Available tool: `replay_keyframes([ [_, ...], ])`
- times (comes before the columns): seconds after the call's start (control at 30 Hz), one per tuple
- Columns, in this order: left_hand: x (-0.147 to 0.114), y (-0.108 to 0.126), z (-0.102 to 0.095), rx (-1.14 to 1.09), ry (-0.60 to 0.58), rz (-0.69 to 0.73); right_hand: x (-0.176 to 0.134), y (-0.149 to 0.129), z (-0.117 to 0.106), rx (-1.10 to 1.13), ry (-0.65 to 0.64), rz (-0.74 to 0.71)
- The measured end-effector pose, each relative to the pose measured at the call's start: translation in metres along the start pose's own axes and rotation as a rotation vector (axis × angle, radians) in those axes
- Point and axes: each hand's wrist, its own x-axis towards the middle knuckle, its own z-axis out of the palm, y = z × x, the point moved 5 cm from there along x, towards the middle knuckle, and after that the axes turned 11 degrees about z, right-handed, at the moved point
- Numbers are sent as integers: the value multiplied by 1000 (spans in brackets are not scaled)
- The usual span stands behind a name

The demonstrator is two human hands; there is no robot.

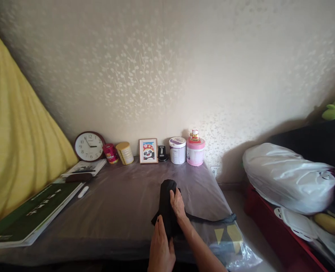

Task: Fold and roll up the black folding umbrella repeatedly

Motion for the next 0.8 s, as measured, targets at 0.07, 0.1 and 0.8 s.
replay_keyframes([
  [0.07, 0, -1, 2, 29, 17, -3, -3, -4, 5, -16, -12, 20],
  [0.1, 1, -2, 4, 39, 27, -3, -5, -6, 6, -26, -17, 31],
  [0.8, -35, -27, -21, -559, 135, -157, -24, -50, -9, -429, -206, 150],
])
